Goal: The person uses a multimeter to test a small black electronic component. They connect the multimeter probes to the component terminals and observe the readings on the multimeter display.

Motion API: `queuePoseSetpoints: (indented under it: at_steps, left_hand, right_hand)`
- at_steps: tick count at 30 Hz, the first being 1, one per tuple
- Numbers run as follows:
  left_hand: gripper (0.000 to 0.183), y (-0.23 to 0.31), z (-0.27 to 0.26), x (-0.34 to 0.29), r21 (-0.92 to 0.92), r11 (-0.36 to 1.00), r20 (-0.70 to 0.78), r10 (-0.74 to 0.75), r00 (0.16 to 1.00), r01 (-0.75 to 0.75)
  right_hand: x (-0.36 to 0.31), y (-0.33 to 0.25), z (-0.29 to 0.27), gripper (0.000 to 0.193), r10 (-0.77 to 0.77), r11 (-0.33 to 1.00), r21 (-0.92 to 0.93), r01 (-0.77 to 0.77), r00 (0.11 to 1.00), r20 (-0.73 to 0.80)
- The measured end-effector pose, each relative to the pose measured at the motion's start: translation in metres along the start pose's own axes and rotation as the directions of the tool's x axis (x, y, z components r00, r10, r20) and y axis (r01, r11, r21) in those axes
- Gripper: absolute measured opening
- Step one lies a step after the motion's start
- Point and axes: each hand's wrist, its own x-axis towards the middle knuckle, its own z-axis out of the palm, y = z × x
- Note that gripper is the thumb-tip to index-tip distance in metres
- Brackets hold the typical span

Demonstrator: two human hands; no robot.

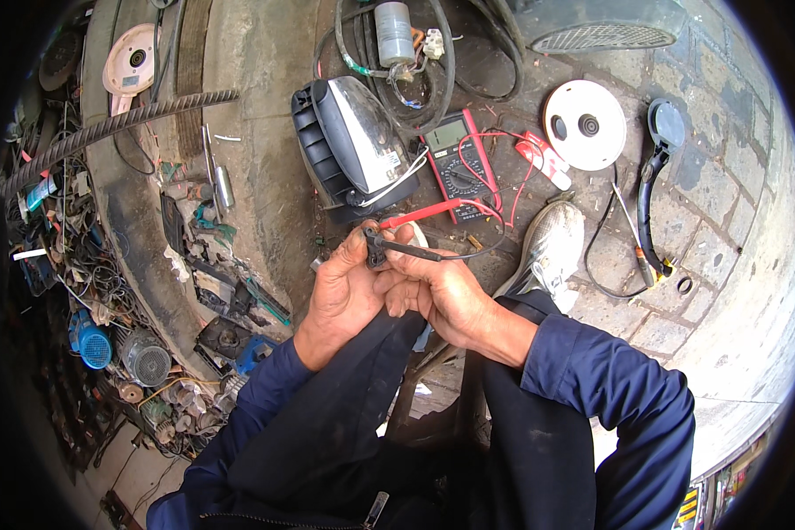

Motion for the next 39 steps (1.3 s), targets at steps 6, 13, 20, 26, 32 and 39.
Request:
queuePoseSetpoints:
  at_steps: [6, 13, 20, 26, 32, 39]
  left_hand:
    - [0.025, 0.0003, -0.0012, -0.0013, 0.014, 1.0, -0.041, -0.007, 0.999, 0.008]
    - [0.024, 0.0007, -0.0032, -0.0011, 0.02, 1.0, -0.044, -0.022, 0.999, 0.023]
    - [0.024, -0.0012, -0.0076, 0.0001, 0.016, 1.0, -0.049, -0.002, 0.999, 0.003]
    - [0.024, -0.0019, -0.0088, -0.0003, 0.023, 1.0, -0.065, 0.001, 0.998, 0.0]
    - [0.023, -0.0035, -0.0055, -0.0022, 0.023, 1.0, -0.084, 0.007, 0.996, -0.006]
    - [0.021, -0.0031, -0.0058, -0.0013, 0.047, 0.999, -0.045, 0.017, 0.999, -0.015]
  right_hand:
    - [0.0011, 0.0031, -0.0017, 0.021, -0.029, 0.999, -0.04, 0.03, 0.999, 0.018]
    - [0.0011, 0.0058, -0.0024, 0.022, -0.048, 0.997, -0.059, 0.049, 0.999, 0.011]
    - [0.0004, 0.0058, 0.0005, 0.022, -0.045, 0.998, -0.044, 0.045, 0.999, -0.006]
    - [-0.0013, 0.0015, 0.0024, 0.022, -0.028, 0.999, -0.034, 0.028, 1.0, -0.006]
    - [-0.0007, 0.0018, 0.0033, 0.023, -0.033, 0.998, -0.048, 0.032, 0.999, -0.021]
    - [-0.0004, 0.0033, 0.0021, 0.023, -0.049, 0.997, -0.065, 0.046, 0.997, -0.052]
